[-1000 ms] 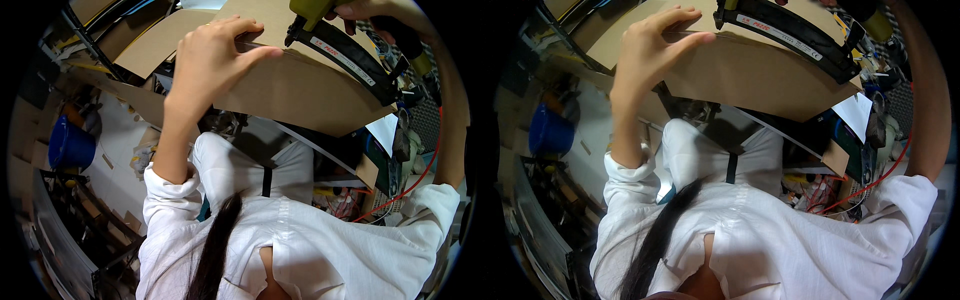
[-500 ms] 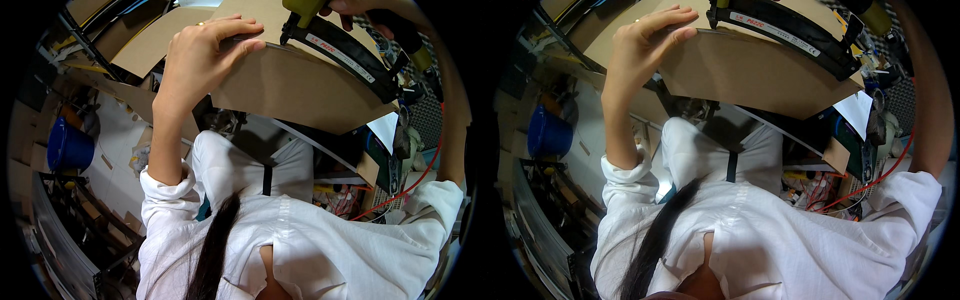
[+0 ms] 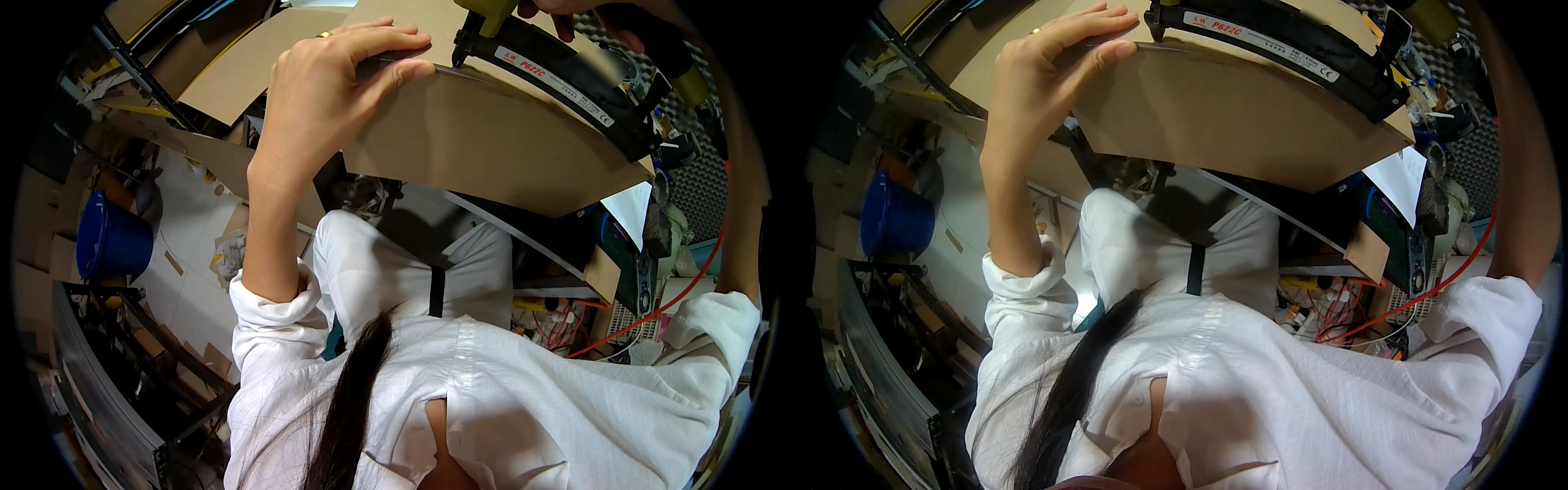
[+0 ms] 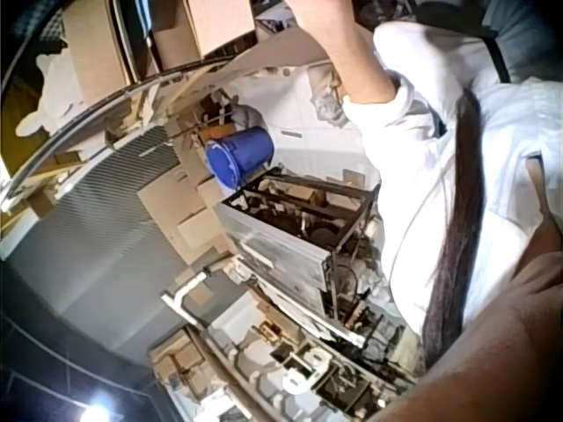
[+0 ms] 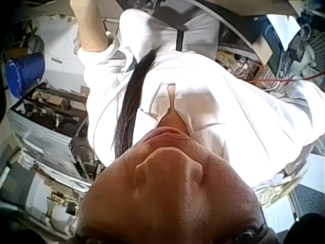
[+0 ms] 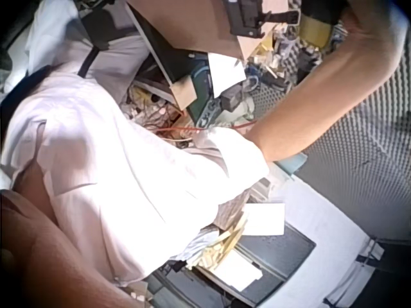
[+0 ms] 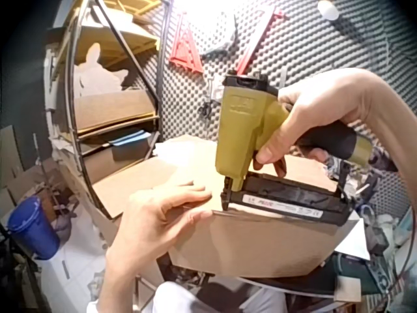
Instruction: The person assembles a cardboard box by folding the flaps and securing them with a staple gun. They repeatedly align the edges and staple the seams to form a closed box shape.
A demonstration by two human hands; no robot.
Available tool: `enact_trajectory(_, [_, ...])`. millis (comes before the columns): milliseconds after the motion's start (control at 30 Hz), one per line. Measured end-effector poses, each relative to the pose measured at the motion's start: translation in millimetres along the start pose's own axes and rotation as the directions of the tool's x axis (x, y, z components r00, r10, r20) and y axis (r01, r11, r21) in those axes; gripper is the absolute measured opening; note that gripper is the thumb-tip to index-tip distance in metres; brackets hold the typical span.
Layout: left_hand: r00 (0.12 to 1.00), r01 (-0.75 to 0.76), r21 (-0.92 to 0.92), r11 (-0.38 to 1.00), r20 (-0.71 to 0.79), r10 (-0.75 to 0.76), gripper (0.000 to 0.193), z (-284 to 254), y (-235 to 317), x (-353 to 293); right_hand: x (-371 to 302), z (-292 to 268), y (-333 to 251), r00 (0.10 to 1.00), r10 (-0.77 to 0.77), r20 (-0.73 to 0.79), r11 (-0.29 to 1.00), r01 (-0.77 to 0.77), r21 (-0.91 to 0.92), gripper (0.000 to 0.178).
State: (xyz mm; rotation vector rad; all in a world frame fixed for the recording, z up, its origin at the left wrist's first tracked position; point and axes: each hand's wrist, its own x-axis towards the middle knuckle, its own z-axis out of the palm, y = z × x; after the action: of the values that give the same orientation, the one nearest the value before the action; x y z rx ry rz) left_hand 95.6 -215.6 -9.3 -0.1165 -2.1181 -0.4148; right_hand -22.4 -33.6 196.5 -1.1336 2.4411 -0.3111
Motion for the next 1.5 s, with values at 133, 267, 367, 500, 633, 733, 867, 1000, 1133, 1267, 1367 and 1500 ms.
enact_trajectory(133, [1.000, -0.009, 0.008, 1.000, -0.010, 0.009, 0.028, 0.5, -2.1, -0.5, -0.5, 2.9, -20.9, 0.991, 0.135, 0.001, 0.991, -0.135, 0.025, 0.037])
enact_trajectory(267, [1.000, -0.006, 0.001, 1.000, -0.013, 0.006, 0.028, 1.3, -3.0, -0.1, 1.1, 0.7, -3.4, 1.000, 0.003, -0.005, 0.999, -0.003, -0.037, 0.036])
enact_trajectory(367, [1.000, -0.010, -0.015, 1.000, -0.006, 0.010, 0.027, 1.2, -2.7, -0.1, -1.3, 2.0, -3.6, 1.000, -0.022, -0.002, 0.999, 0.022, -0.046, 0.036])
enact_trajectory(500, [1.000, 0.000, -0.020, 1.000, 0.011, 0.001, 0.026, -1.4, -0.7, -0.4, -0.6, 1.2, 0.3, 1.000, -0.028, 0.007, 1.000, 0.028, -0.008, 0.035])
enact_trajectory(633, [0.999, -0.001, -0.088, 0.996, 0.040, 0.004, 0.025, -2.3, -3.9, -1.0, 7.6, -3.8, 26.9, 0.999, 0.052, -0.012, 0.999, -0.052, -0.016, 0.036])
enact_trajectory(733, [0.988, 0.011, -0.078, 0.997, 0.154, 0.002, 0.027, -5.4, -1.5, 1.6, -13.0, -13.0, 49.0, 0.994, 0.104, 0.011, 0.989, -0.105, 0.102, 0.034])
enact_trajectory(867, [0.981, -0.028, 0.129, 0.991, 0.196, 0.002, 0.030, -9.1, 22.7, 5.3, -30.8, -22.5, 94.5, 0.986, 0.169, -0.007, 0.980, -0.168, 0.104, 0.033])
enact_trajectory(1000, [0.981, -0.101, 0.063, 0.993, 0.173, 0.089, 0.026, 31.0, 58.4, 19.5, -59.0, -27.4, 128.1, 0.988, 0.155, -0.017, 0.978, -0.151, 0.143, 0.030])
enact_trajectory(1133, [0.973, -0.159, -0.055, 0.986, 0.159, 0.166, 0.032, 77.6, 94.8, 34.3, -76.2, -28.4, 147.3, 0.969, 0.245, -0.029, 0.960, -0.238, 0.151, 0.031])
enact_trajectory(1267, [0.977, -0.138, -0.073, 0.988, 0.155, 0.148, 0.031, 103.3, 113.7, 38.9, -88.5, -26.0, 161.8, 0.985, 0.170, -0.001, 0.955, -0.164, 0.246, 0.033])
enact_trajectory(1367, [0.979, -0.055, -0.131, 0.990, 0.186, 0.080, 0.028, 99.1, 115.6, 40.4, -90.0, -25.7, 161.4, 0.984, 0.178, -0.013, 0.962, -0.171, 0.214, 0.036])
enact_trajectory(1500, [0.972, -0.078, -0.144, 0.987, 0.211, 0.107, 0.027, 100.7, 113.8, 42.3, -88.6, -29.5, 160.4, 0.978, 0.207, -0.039, 0.969, -0.199, 0.145, 0.039])
